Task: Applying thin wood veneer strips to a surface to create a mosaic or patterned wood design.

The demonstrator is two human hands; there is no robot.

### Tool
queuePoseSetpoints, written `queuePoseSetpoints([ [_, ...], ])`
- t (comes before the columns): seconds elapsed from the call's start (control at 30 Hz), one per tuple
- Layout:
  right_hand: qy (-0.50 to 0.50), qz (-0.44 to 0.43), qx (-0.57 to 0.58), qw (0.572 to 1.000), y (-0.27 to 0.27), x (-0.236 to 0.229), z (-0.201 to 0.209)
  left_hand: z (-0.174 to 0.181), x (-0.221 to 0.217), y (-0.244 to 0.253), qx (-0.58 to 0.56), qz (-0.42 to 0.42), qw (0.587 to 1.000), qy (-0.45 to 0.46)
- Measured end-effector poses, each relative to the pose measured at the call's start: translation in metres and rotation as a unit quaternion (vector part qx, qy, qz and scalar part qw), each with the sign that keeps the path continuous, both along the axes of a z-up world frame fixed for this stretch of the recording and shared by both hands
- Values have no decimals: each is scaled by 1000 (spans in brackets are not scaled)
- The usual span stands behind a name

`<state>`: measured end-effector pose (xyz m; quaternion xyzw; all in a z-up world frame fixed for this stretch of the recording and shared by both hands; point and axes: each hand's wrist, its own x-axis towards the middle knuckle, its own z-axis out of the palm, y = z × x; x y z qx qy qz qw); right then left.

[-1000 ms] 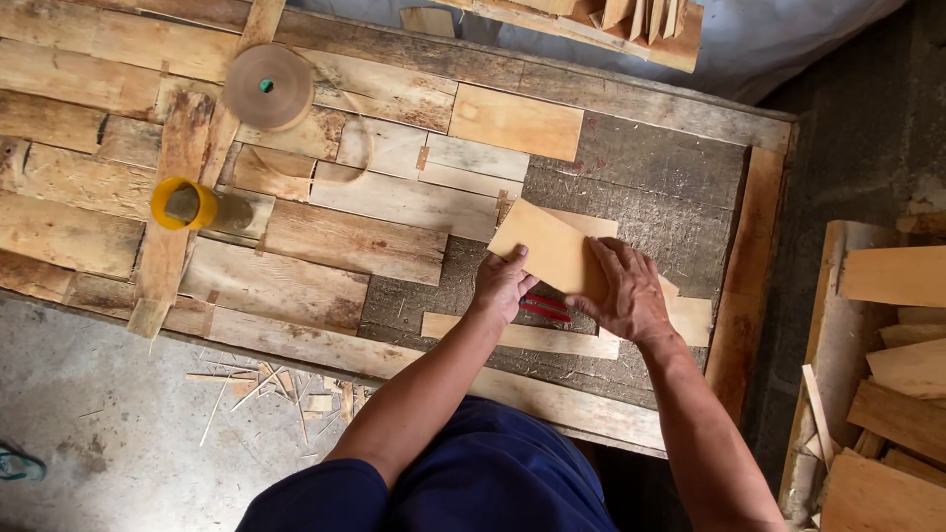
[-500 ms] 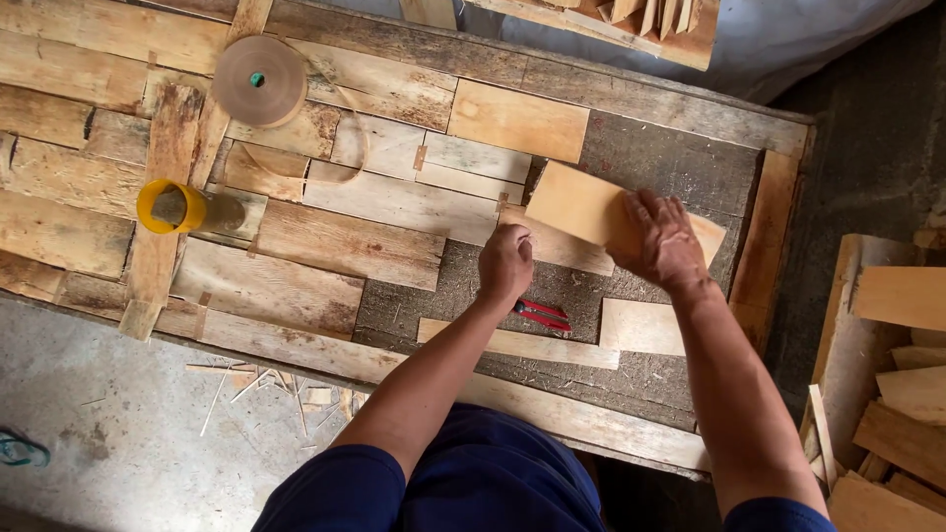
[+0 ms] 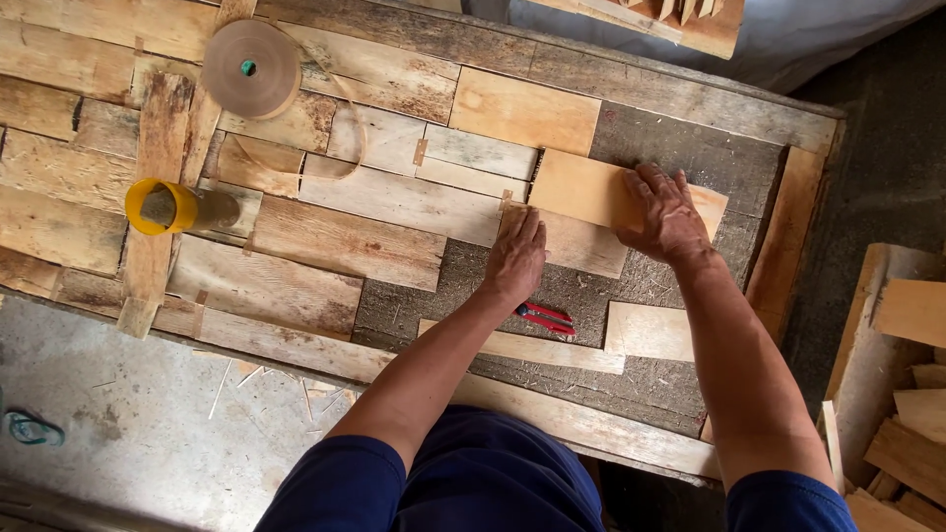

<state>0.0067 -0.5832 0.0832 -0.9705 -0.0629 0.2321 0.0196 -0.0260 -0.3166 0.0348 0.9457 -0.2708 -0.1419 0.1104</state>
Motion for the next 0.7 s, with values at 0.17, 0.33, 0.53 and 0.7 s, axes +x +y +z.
queuePoseSetpoints([
  [0.17,-3,29,-4,1000,-3,8,-7,-15,1,1,7,-4,1000,-12],
  [0.33,1,21,-1,1000,-3,11,-6,-15,3,1,-6,4,1000,-14],
  [0.53,26,16,-20,999,0,14,-4,-13,5,1,23,-25,999,-18],
  [0.7,42,24,-32,998,-3,18,-9,-29,4,1,6,-16,999,-41],
])
